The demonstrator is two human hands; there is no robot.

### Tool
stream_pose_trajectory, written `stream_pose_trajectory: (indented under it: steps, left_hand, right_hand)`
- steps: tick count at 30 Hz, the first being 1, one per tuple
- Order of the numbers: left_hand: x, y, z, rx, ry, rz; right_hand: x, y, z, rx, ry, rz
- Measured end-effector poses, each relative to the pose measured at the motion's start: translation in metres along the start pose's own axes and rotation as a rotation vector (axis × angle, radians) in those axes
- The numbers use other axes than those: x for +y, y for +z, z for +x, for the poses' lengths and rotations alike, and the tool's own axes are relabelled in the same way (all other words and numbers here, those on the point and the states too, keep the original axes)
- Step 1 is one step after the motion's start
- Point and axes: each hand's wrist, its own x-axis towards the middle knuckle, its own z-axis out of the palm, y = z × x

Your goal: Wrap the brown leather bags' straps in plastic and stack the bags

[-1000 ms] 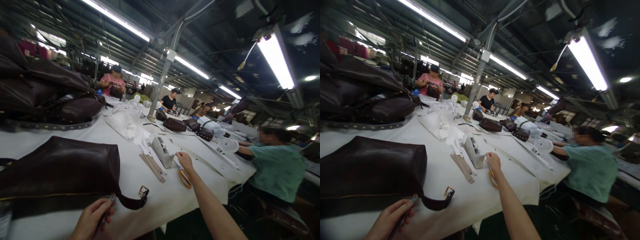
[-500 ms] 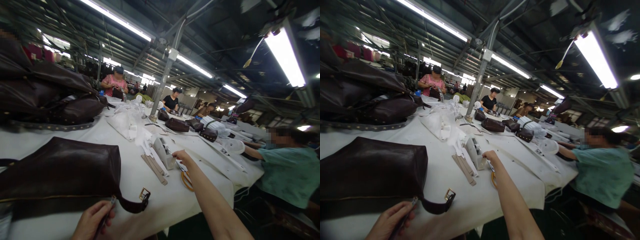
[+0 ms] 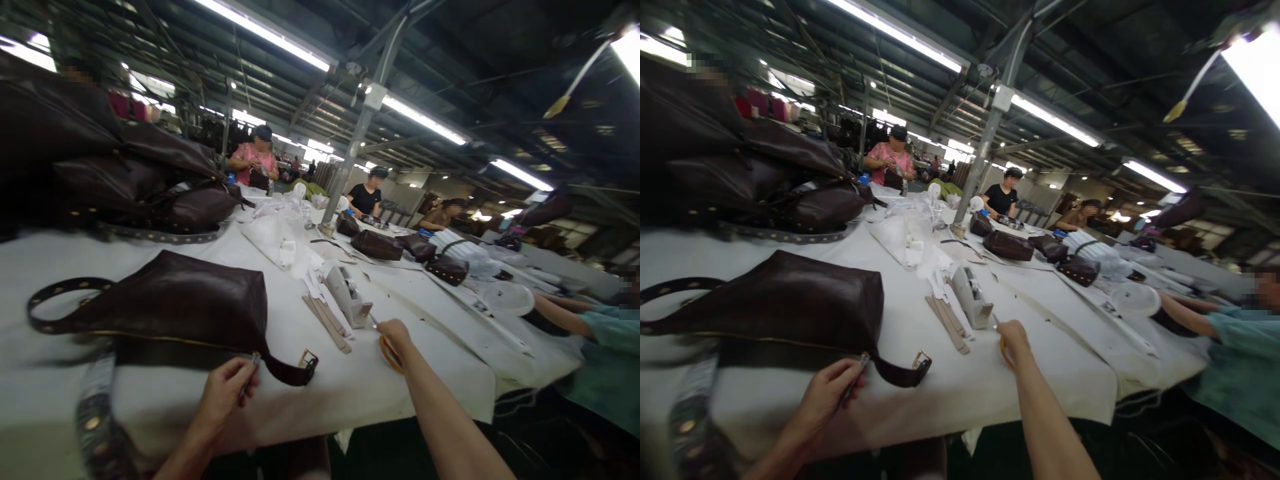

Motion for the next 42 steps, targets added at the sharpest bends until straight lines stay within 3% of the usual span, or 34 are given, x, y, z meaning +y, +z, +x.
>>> stream_pose_trajectory:
  steps: [5, 7, 9, 11, 13, 17, 25, 29, 42]
  left_hand:
    - [-0.013, 0.004, -0.002, 0.035, 0.022, 0.032]
    - [-0.016, 0.005, -0.003, 0.052, 0.034, 0.023]
    - [-0.018, 0.007, -0.006, 0.064, 0.049, 0.017]
    - [-0.019, 0.009, -0.009, 0.069, 0.067, 0.022]
    - [-0.019, 0.01, -0.011, 0.072, 0.088, 0.03]
    - [-0.021, 0.01, -0.012, 0.101, 0.155, 0.079]
    - [-0.028, 0.009, -0.016, 0.205, 0.315, 0.375]
    - [-0.03, 0.01, -0.018, 0.207, 0.311, 0.397]
    - [-0.033, 0.01, -0.021, 0.225, 0.298, 0.452]
  right_hand:
    - [-0.032, -0.01, -0.055, -0.29, -0.071, 0.228]
    - [-0.061, -0.009, -0.099, -0.589, -0.09, 0.523]
    - [-0.093, -0.001, -0.149, -0.91, -0.12, 0.624]
    - [-0.12, 0.015, -0.188, -1.088, -0.132, 0.632]
    - [-0.136, 0.037, -0.208, -1.06, -0.208, 0.604]
    - [-0.139, 0.073, -0.204, -0.751, -0.399, 0.428]
    - [-0.142, 0.081, -0.206, -0.443, -0.577, -0.138]
    - [-0.142, 0.082, -0.212, -0.408, -0.593, -0.292]
    - [-0.149, 0.083, -0.226, -0.376, -0.59, -0.468]
